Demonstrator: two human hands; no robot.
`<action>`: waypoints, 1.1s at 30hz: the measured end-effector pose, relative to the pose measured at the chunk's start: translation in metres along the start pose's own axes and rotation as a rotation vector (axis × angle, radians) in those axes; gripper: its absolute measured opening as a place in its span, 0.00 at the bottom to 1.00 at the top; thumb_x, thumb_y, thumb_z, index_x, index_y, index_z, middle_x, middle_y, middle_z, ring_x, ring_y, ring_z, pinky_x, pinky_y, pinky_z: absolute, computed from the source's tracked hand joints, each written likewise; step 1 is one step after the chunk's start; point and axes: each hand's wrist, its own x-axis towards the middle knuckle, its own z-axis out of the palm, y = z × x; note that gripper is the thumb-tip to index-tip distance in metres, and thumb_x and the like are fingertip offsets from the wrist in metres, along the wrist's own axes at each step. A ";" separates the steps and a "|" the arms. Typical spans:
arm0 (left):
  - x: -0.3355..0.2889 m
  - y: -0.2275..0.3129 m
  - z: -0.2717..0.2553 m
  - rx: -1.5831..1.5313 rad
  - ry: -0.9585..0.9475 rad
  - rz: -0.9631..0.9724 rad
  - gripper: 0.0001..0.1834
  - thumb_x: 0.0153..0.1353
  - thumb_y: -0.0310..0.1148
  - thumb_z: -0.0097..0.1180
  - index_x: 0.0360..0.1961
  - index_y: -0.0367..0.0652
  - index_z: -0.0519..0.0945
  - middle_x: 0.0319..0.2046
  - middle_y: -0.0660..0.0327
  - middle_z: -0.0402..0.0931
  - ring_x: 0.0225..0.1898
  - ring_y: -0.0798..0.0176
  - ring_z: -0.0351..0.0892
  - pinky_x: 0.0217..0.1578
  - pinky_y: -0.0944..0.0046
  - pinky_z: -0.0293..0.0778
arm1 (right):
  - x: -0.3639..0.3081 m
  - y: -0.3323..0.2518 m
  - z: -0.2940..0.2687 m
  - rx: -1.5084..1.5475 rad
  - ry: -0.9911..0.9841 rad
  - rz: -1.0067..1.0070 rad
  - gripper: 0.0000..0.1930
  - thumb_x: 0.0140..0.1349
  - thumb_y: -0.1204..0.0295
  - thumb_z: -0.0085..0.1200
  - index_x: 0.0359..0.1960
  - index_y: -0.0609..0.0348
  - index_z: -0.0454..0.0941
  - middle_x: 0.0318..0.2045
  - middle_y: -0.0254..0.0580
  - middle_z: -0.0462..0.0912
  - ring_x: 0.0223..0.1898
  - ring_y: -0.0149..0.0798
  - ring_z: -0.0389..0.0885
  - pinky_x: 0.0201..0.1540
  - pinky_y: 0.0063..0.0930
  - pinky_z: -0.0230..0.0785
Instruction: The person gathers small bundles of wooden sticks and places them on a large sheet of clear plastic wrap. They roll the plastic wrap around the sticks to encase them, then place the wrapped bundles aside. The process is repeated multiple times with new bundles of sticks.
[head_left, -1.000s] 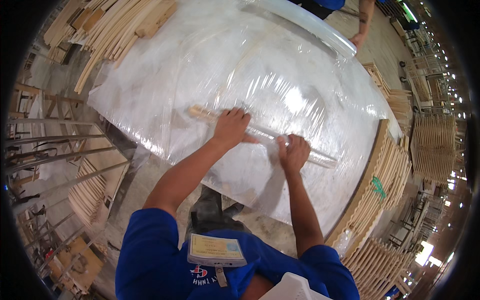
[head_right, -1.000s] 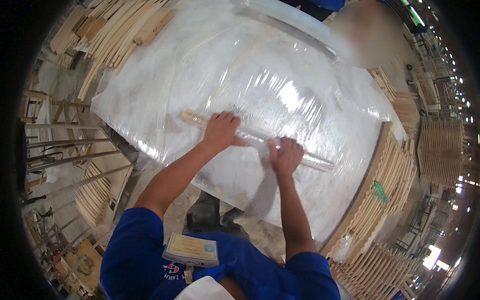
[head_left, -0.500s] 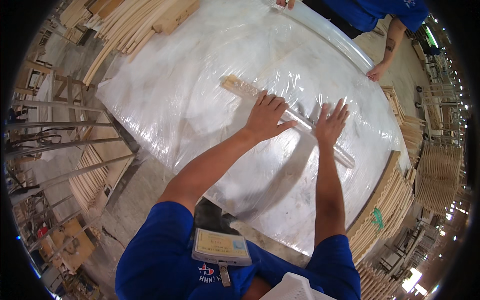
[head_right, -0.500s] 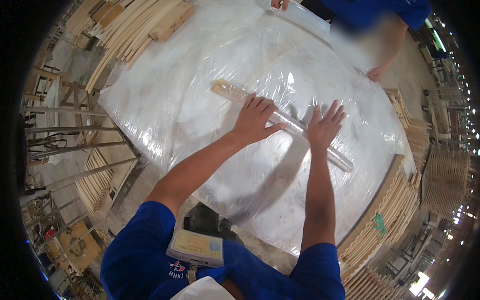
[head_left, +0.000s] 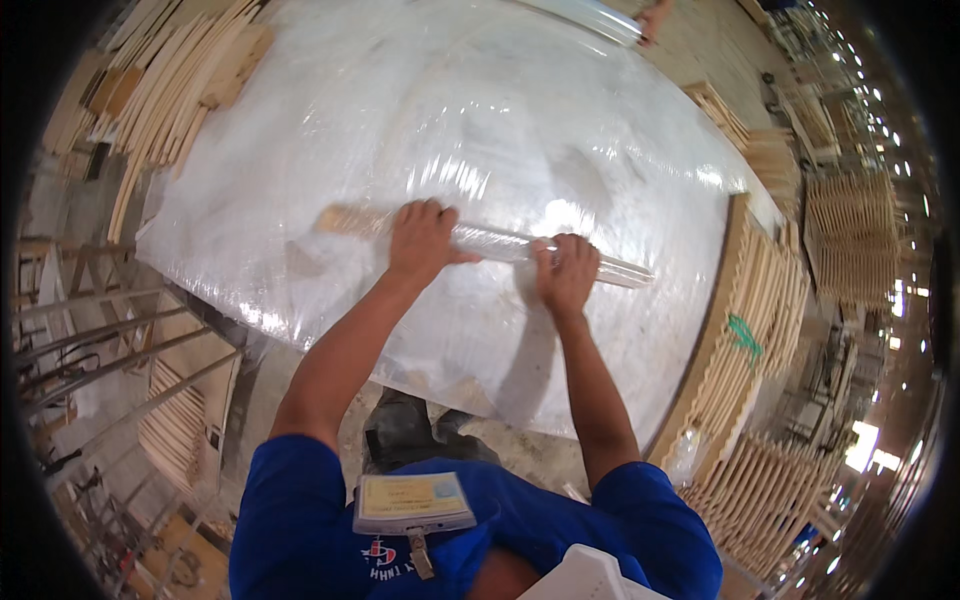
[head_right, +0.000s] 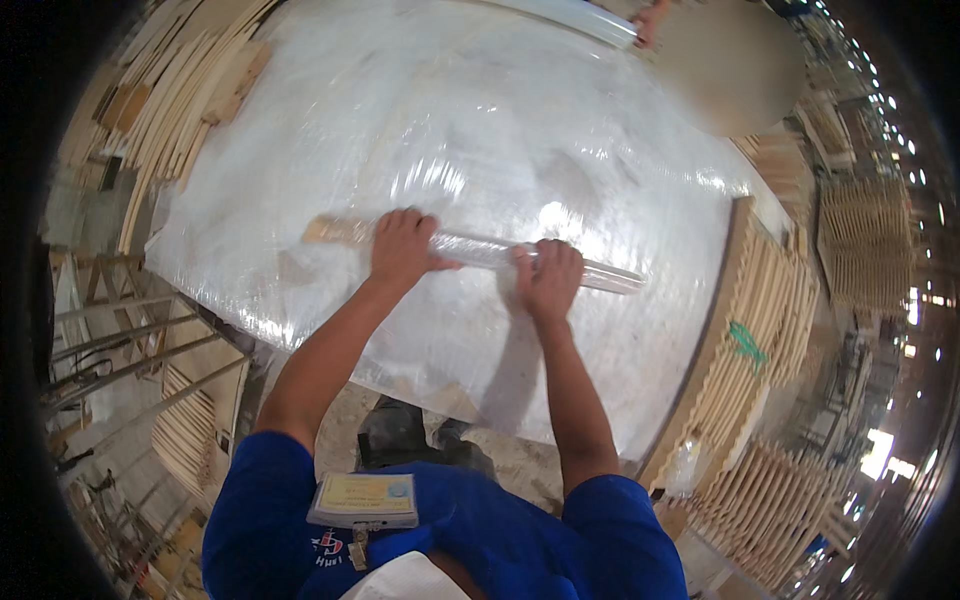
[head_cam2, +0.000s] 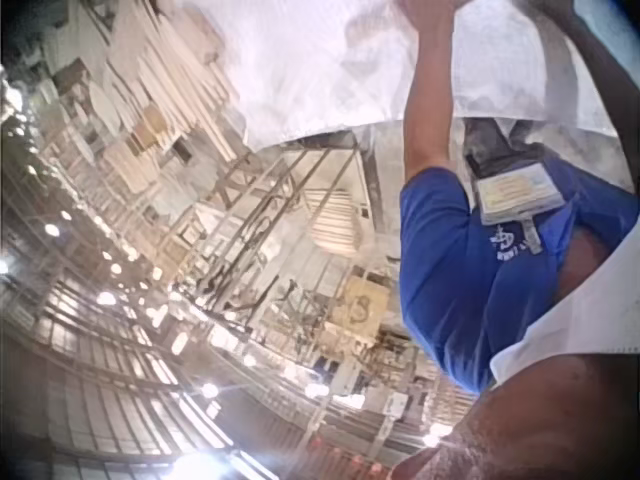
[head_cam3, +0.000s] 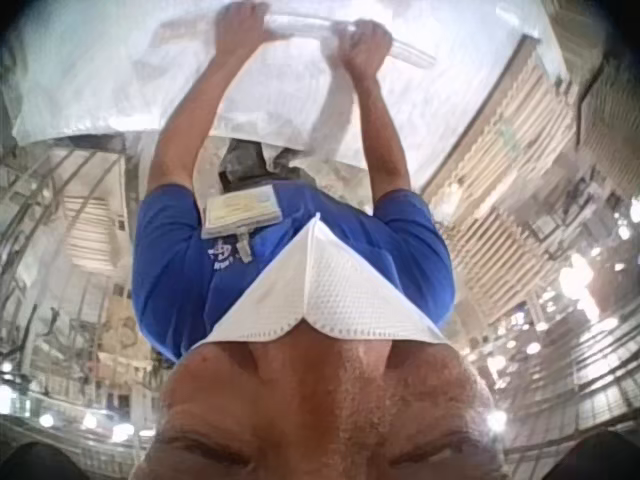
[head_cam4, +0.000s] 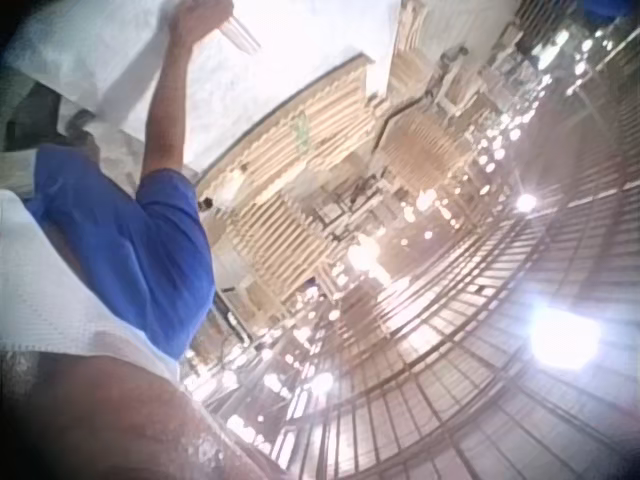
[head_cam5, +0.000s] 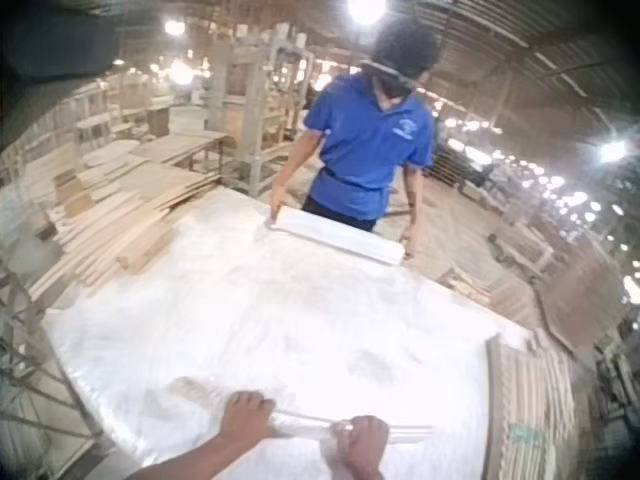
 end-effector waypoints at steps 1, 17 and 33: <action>-0.015 0.000 -0.006 0.029 -0.051 0.000 0.45 0.39 0.70 0.77 0.48 0.45 0.84 0.46 0.57 0.80 0.54 0.51 0.79 0.62 0.48 0.69 | -0.016 -0.010 -0.007 0.037 0.036 -0.028 0.19 0.69 0.55 0.65 0.46 0.59 0.81 0.43 0.52 0.81 0.49 0.58 0.77 0.59 0.56 0.66; 0.044 -0.014 -0.054 -0.630 0.112 -0.105 0.26 0.63 0.57 0.71 0.45 0.44 0.87 0.60 0.57 0.81 0.63 0.51 0.80 0.70 0.40 0.70 | 0.097 0.009 0.050 -0.217 -0.073 0.094 0.41 0.74 0.41 0.53 0.78 0.58 0.66 0.78 0.66 0.63 0.80 0.70 0.56 0.79 0.70 0.47; 0.001 -0.023 -0.008 -0.076 -0.105 0.143 0.40 0.49 0.72 0.69 0.45 0.45 0.86 0.40 0.60 0.84 0.48 0.55 0.82 0.55 0.52 0.69 | -0.021 0.001 -0.015 -0.095 -0.179 0.217 0.22 0.72 0.49 0.60 0.44 0.58 0.85 0.44 0.53 0.85 0.50 0.60 0.82 0.60 0.61 0.68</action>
